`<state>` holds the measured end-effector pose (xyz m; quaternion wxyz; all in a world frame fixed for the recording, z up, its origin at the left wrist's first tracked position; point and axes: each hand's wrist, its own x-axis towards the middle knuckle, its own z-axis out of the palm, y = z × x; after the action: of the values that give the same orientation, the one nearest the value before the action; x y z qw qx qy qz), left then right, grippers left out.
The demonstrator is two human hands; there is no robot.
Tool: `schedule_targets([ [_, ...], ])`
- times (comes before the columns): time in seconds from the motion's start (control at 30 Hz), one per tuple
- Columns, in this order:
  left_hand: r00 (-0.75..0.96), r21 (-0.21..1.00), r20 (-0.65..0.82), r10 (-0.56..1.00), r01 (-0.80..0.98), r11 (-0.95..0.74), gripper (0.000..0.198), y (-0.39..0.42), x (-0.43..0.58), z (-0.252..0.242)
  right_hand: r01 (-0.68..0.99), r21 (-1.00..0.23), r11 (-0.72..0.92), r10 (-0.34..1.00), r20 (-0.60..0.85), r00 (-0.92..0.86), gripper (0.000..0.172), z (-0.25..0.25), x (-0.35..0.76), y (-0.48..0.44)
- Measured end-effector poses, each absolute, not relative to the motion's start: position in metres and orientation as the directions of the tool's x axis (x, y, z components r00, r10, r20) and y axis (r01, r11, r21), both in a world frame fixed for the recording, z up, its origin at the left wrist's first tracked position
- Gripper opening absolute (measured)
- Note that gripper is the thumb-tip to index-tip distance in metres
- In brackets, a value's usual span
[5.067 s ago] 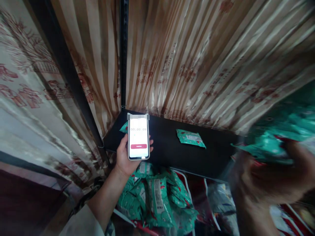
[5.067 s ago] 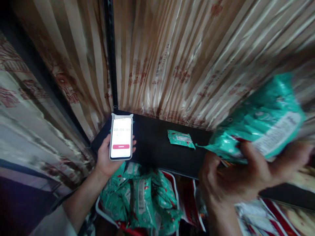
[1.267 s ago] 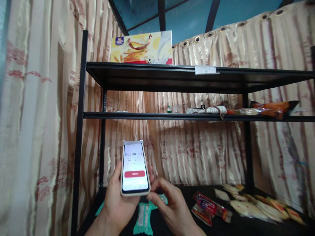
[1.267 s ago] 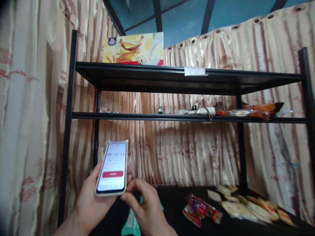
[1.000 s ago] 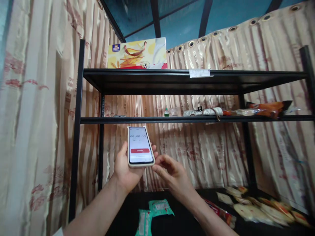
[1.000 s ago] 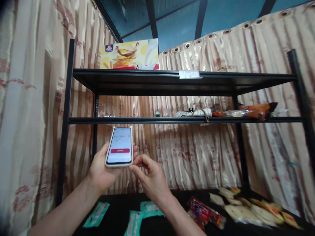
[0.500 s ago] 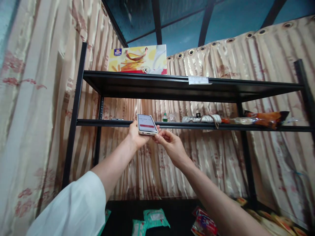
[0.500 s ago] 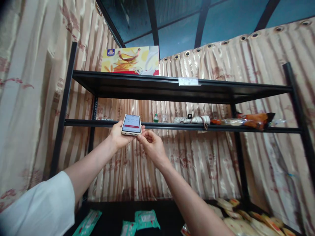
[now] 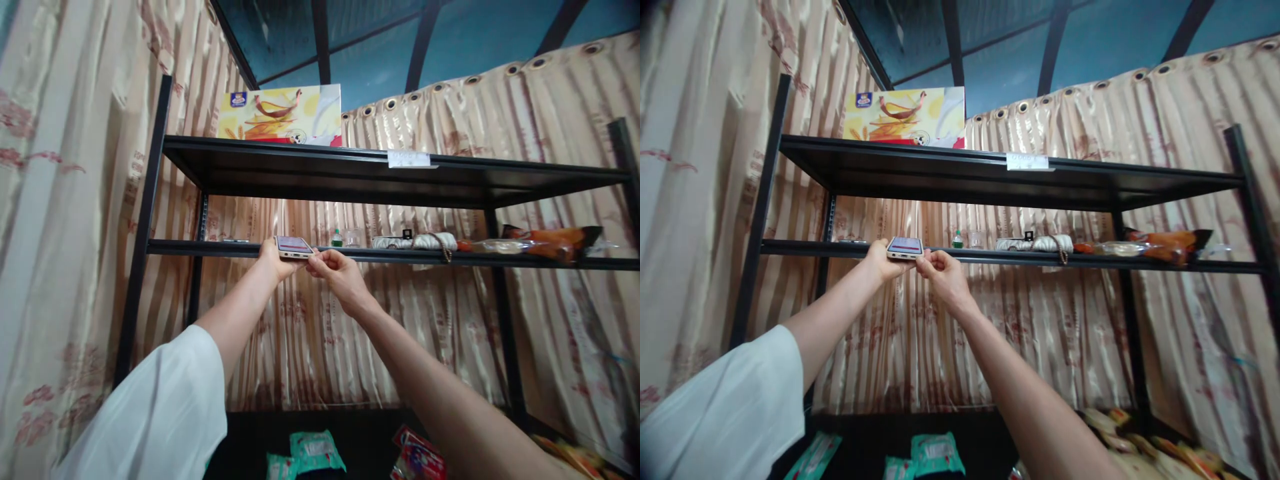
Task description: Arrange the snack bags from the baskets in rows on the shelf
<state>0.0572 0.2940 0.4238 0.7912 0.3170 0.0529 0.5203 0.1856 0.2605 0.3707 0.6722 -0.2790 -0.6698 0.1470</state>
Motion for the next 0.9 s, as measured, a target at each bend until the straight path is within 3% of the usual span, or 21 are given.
schedule_targets([
  [0.33, 0.373, 0.713, 0.097, 0.923, -0.673, 0.197, 0.064, 0.319, 0.049, 0.443, 0.293, -0.513, 0.807, 0.516, 0.853, 0.072, 0.037, 0.394, 0.182, 0.284],
  [0.5, 0.366, 0.795, 0.096, 0.926, -0.588, 0.15, 0.065, 0.335, 0.044, 0.442, 0.303, -0.511, 0.805, 0.52, 0.853, 0.057, 0.037, 0.402, 0.173, 0.292],
  [0.7, 0.369, 0.825, 0.108, 0.923, -0.551, 0.123, 0.063, 0.339, 0.039, 0.439, 0.261, -0.559, 0.787, 0.555, 0.826, 0.096, 0.037, 0.401, 0.165, 0.293],
  [0.9, 0.373, 0.855, 0.151, 0.916, -0.515, 0.069, 0.066, 0.334, 0.032, 0.43, 0.318, -0.61, 0.726, 0.609, 0.785, 0.115, 0.031, 0.405, 0.154, 0.288],
])
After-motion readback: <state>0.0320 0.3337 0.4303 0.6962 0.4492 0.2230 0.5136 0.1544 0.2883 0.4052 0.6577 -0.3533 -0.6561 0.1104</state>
